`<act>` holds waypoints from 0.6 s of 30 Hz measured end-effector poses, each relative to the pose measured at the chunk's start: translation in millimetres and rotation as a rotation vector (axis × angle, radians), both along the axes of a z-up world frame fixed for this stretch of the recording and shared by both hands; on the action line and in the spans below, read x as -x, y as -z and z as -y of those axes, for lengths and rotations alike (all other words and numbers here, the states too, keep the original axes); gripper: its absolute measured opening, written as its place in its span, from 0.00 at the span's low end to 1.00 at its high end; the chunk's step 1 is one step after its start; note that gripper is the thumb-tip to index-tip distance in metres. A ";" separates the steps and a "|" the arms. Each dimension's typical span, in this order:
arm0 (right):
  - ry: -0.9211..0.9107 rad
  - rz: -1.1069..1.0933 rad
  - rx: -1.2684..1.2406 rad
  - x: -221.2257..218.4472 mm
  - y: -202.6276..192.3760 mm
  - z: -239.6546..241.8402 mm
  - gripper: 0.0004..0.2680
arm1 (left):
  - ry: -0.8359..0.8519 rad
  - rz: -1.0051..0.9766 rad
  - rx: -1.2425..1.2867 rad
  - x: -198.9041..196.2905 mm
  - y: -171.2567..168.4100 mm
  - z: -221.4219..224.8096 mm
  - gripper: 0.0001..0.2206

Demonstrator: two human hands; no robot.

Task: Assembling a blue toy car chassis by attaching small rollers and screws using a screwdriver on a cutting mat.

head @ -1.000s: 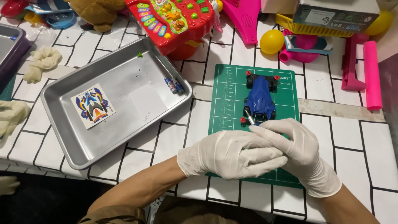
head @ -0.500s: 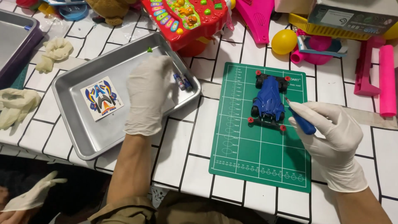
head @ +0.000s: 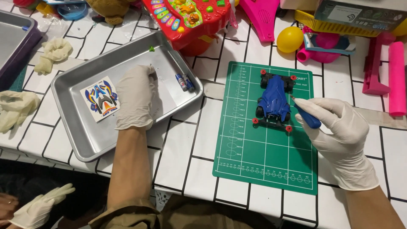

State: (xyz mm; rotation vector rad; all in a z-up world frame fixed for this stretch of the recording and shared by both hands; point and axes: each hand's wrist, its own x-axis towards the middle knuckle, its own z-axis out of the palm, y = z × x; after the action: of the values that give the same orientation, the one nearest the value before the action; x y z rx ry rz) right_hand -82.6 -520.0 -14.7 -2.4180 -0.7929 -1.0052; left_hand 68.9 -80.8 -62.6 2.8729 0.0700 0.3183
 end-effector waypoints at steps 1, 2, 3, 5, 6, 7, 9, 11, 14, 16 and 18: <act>0.001 -0.001 -0.001 -0.1 -0.3 -0.5 0.08 | 0.001 -0.001 -0.001 -0.2 -2.0 0.7 0.09; -0.001 -0.002 -0.002 0.3 -0.9 -0.5 0.08 | 0.011 -0.010 0.031 -0.8 -3.7 2.2 0.09; -0.003 -0.004 -0.003 0.6 -1.5 -0.6 0.09 | 0.020 -0.020 0.063 -1.4 -5.4 3.7 0.10; -0.001 -0.003 0.001 -0.6 -2.2 -0.4 0.09 | -0.056 -0.055 0.034 -17.2 -0.1 0.9 0.11; -0.007 -0.007 0.001 -1.1 -1.9 -1.4 0.09 | -0.140 -0.095 -0.001 -23.3 3.3 -2.1 0.14; -0.006 -0.009 0.003 -1.1 -1.2 0.1 0.09 | -0.139 -0.097 0.001 -31.0 9.1 -4.9 0.14; -0.003 -0.009 0.001 -2.2 0.5 1.7 0.10 | -0.185 -0.051 -0.031 -45.8 19.3 -12.7 0.11; 0.002 -0.005 0.002 -3.2 0.7 2.2 0.10 | -0.175 -0.036 -0.030 -51.1 25.5 -14.4 0.10; 0.005 -0.002 0.006 -3.2 0.1 3.0 0.09 | -0.160 -0.039 -0.018 -53.4 30.7 -15.7 0.10; 0.003 0.001 0.010 -2.5 -1.0 2.4 0.09 | -0.156 -0.056 -0.004 -50.8 32.0 -14.3 0.10; -0.003 -0.010 -0.002 -1.9 -2.9 0.0 0.09 | -0.127 -0.060 -0.053 -45.7 31.1 -12.3 0.13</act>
State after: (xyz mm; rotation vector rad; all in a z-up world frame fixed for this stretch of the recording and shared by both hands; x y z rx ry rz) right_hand -80.7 -520.0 -11.9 -2.4181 -0.7915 -0.9912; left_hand 114.6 -68.5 -93.7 2.9374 0.2590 0.2606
